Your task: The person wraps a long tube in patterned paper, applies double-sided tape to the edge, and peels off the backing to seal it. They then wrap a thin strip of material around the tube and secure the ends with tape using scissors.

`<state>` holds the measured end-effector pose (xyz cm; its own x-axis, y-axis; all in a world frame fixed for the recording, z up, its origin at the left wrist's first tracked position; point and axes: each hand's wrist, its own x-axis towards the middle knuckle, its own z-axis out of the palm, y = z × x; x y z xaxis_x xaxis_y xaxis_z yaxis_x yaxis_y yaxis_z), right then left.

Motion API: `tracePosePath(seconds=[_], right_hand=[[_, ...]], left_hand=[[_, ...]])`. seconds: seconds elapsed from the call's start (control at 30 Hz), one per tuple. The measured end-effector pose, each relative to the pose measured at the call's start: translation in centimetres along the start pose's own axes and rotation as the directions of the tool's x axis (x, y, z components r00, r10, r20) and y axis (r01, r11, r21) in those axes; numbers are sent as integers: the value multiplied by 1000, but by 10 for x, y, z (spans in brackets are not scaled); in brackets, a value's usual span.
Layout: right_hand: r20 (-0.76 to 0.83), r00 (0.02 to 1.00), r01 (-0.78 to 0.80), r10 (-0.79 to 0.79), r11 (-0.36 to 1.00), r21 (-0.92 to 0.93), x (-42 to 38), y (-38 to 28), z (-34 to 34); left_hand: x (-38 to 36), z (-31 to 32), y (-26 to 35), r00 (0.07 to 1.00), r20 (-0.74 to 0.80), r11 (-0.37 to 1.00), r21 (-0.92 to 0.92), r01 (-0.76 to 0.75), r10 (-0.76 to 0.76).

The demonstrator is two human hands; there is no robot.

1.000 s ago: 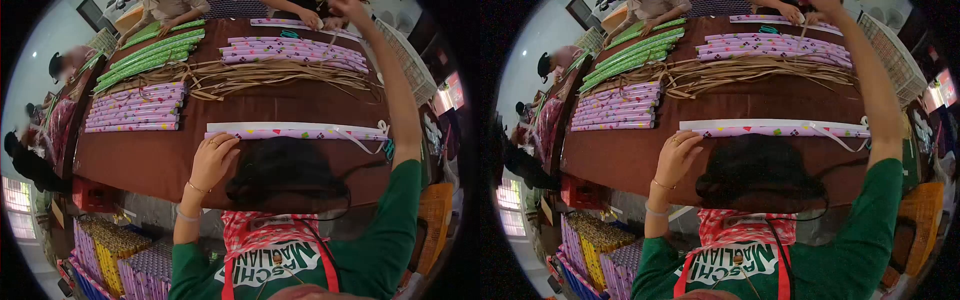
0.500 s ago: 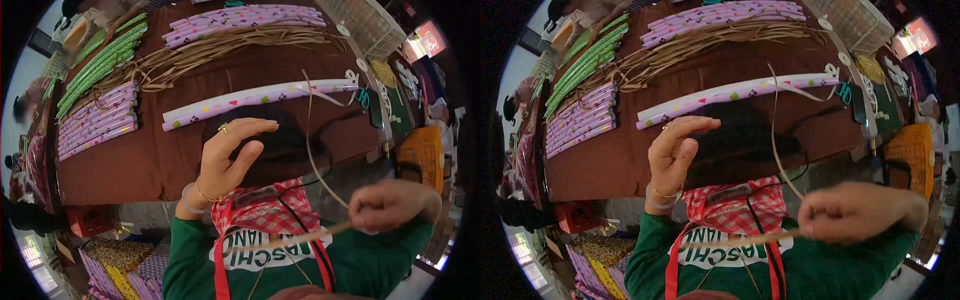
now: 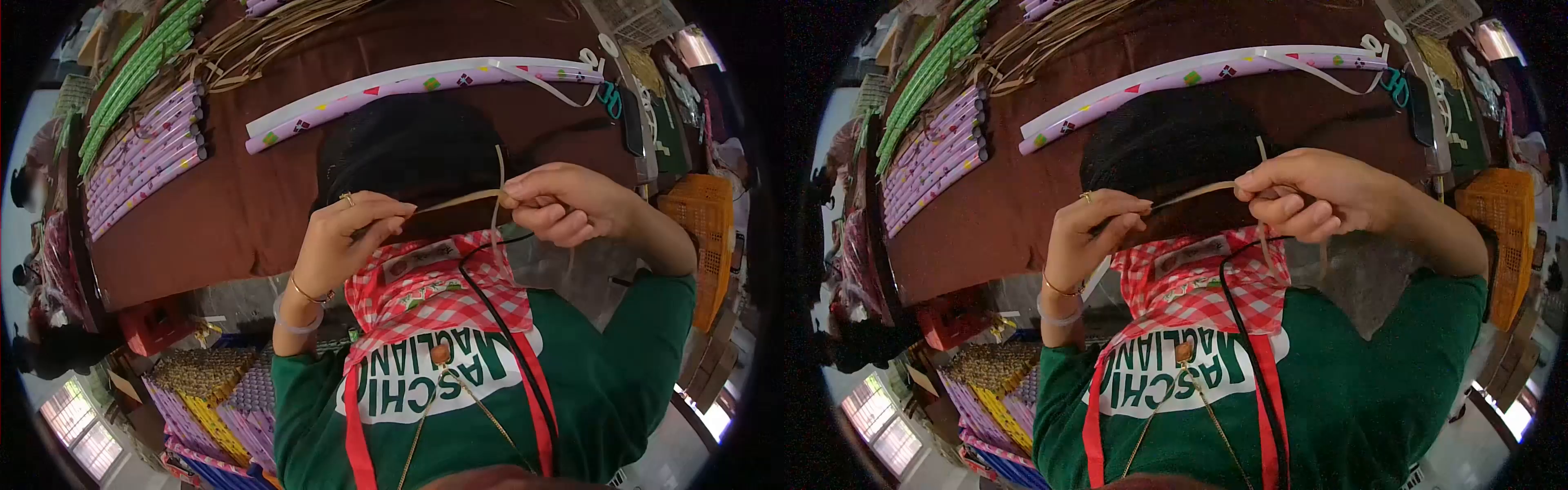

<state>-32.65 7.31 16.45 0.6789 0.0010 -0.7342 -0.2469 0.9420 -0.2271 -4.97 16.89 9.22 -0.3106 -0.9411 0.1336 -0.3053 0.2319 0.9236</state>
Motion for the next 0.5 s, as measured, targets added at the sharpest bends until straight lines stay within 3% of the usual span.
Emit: tracePosePath(seconds=[0.07, 0.13, 0.2, 0.23, 0.4, 0.5], right_hand=[[-77, 997, 15, -22, 996, -89, 6, 0, -1], [-148, 988, 15, -41, 985, -174, 11, 3, -5], [-163, 952, 137, -258, 838, -528, 16, 6, -12], [-234, 923, 108, -305, 789, -605, 20, 8, -13], [-231, 925, 94, -302, 770, -631, 21, 8, -21], [-247, 929, 82, -275, 804, -590, 20, 6, -23]], left_hand=[[-1, 0, -4, 997, -9, 994, -75, 77, -78], [-1, 0, -2, 885, 88, 822, -340, 458, -457], [2, -6, -6, 859, 159, 759, -411, 506, -487], [5, -10, -10, 837, 231, 697, -469, 542, -496], [2, -20, -23, 799, 261, 648, -475, 595, -542], [-4, -26, -30, 825, 213, 690, -461, 558, -524]])
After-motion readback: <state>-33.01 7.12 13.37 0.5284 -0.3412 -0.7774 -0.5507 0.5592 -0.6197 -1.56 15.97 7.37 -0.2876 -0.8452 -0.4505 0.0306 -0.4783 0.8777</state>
